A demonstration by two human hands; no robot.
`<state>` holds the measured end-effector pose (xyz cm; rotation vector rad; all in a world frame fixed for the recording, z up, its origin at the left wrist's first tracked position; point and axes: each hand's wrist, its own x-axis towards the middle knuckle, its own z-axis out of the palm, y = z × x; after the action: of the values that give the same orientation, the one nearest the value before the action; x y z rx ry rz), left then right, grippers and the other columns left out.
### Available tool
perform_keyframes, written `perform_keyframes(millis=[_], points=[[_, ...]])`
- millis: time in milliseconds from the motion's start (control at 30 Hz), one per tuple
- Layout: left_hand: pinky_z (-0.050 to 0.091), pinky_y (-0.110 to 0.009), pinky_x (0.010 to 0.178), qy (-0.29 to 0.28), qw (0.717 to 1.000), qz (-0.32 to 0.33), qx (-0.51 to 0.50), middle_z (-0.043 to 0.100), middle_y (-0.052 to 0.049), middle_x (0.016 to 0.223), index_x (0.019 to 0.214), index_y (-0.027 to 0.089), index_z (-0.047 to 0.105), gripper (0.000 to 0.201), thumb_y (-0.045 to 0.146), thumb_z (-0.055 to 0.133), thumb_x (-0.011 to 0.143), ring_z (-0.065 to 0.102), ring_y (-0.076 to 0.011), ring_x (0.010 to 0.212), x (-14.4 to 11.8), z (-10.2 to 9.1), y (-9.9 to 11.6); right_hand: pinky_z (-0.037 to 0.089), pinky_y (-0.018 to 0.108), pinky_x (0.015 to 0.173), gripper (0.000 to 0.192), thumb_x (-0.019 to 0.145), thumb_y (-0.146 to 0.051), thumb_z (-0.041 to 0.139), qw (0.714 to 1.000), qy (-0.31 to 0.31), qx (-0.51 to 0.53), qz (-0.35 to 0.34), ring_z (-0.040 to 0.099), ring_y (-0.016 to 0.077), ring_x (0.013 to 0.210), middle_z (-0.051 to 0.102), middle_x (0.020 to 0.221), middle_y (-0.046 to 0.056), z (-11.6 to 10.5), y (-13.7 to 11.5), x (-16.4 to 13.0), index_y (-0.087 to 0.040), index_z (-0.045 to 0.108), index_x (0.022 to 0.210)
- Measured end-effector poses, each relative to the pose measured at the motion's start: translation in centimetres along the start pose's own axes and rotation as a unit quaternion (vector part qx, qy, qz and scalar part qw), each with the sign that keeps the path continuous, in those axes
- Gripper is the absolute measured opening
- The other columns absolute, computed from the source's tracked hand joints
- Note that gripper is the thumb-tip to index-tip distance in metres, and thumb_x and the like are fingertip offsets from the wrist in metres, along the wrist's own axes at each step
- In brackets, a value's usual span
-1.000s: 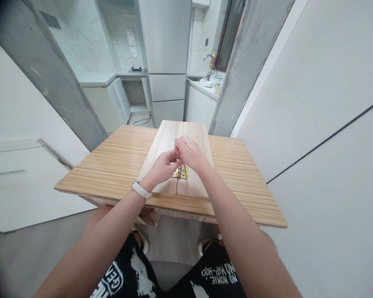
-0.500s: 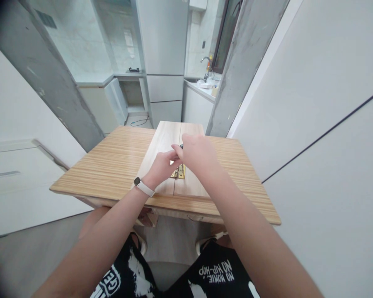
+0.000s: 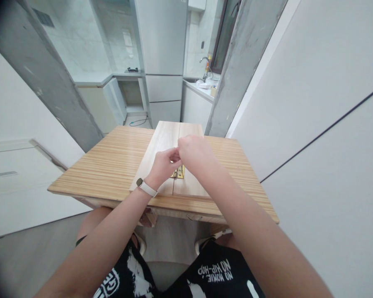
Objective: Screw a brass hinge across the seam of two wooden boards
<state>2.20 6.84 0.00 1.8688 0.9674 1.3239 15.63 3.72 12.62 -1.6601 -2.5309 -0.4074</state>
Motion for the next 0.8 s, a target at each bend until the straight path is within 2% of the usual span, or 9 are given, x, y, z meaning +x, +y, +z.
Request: perform_keyframes(millis=[100, 167, 333, 567, 667, 800], points=[[0.060, -0.030, 0.073, 0.013, 1.000, -0.013, 0.022, 0.078, -0.004, 0.083, 0.085, 0.018, 0.068, 0.015, 0.027, 0.079, 0.084, 0.074, -0.0180, 0.076, 0.2, 0.2, -0.2, 0.034, 0.034, 0.066, 0.023, 0.099, -0.017, 0.056, 1.000, -0.013, -0.003, -0.013, 0.068, 0.0256, 0.081, 0.075, 0.088, 0.017, -0.4, 0.2, -0.1, -0.013, 0.076, 0.088], [0.059, -0.030, 0.072, 0.007, 1.000, -0.017, 0.020, 0.077, -0.004, 0.082, 0.084, 0.017, 0.066, 0.017, 0.028, 0.079, 0.084, 0.074, -0.0181, 0.077, 0.3, 0.1, -0.3, 0.034, 0.034, 0.066, 0.022, 0.099, -0.018, 0.057, 1.000, -0.015, -0.004, -0.025, 0.067, 0.0250, 0.081, 0.075, 0.090, 0.016, -0.4, 0.3, -0.1, -0.013, 0.075, 0.088], [0.062, -0.035, 0.087, -0.044, 0.998, -0.017, -0.043, 0.081, -0.009, 0.101, 0.106, 0.016, 0.072, 0.020, 0.024, 0.076, 0.088, 0.077, -0.0215, 0.094, 0.5, -0.9, -0.5, 0.034, 0.034, 0.067, 0.015, 0.097, -0.010, 0.059, 0.998, -0.017, 0.017, -0.061, 0.066, 0.0235, 0.083, 0.073, 0.093, 0.014, -0.2, 0.9, 0.1, -0.015, 0.072, 0.094], [0.058, -0.042, 0.109, -0.126, 0.983, -0.007, -0.131, 0.077, -0.012, 0.125, 0.121, 0.016, 0.069, 0.030, 0.012, 0.066, 0.091, 0.072, -0.0257, 0.122, 1.3, -1.5, -0.9, 0.033, 0.032, 0.069, 0.025, 0.087, 0.003, 0.053, 0.992, -0.017, 0.050, -0.118, 0.062, 0.0202, 0.085, 0.071, 0.093, 0.009, 0.1, 1.8, 0.4, -0.017, 0.067, 0.091], [0.057, -0.043, 0.112, -0.129, 0.983, 0.003, -0.134, 0.077, -0.011, 0.124, 0.122, 0.017, 0.068, 0.033, 0.010, 0.064, 0.091, 0.071, -0.0263, 0.126, 1.4, -1.3, -1.0, 0.032, 0.031, 0.069, 0.026, 0.085, 0.005, 0.052, 0.986, -0.006, 0.085, -0.143, 0.060, 0.0188, 0.083, 0.070, 0.093, 0.007, 0.5, 2.3, 0.4, -0.019, 0.063, 0.087], [0.061, -0.044, 0.105, -0.108, 0.990, -0.001, -0.095, 0.079, -0.010, 0.115, 0.120, 0.016, 0.068, 0.028, 0.011, 0.064, 0.093, 0.075, -0.0266, 0.117, 1.1, -1.2, -0.8, 0.033, 0.030, 0.070, 0.024, 0.087, 0.002, 0.053, 0.982, -0.006, 0.117, -0.147, 0.059, 0.0180, 0.082, 0.070, 0.093, 0.007, 0.7, 2.4, 0.4, -0.019, 0.064, 0.086]])
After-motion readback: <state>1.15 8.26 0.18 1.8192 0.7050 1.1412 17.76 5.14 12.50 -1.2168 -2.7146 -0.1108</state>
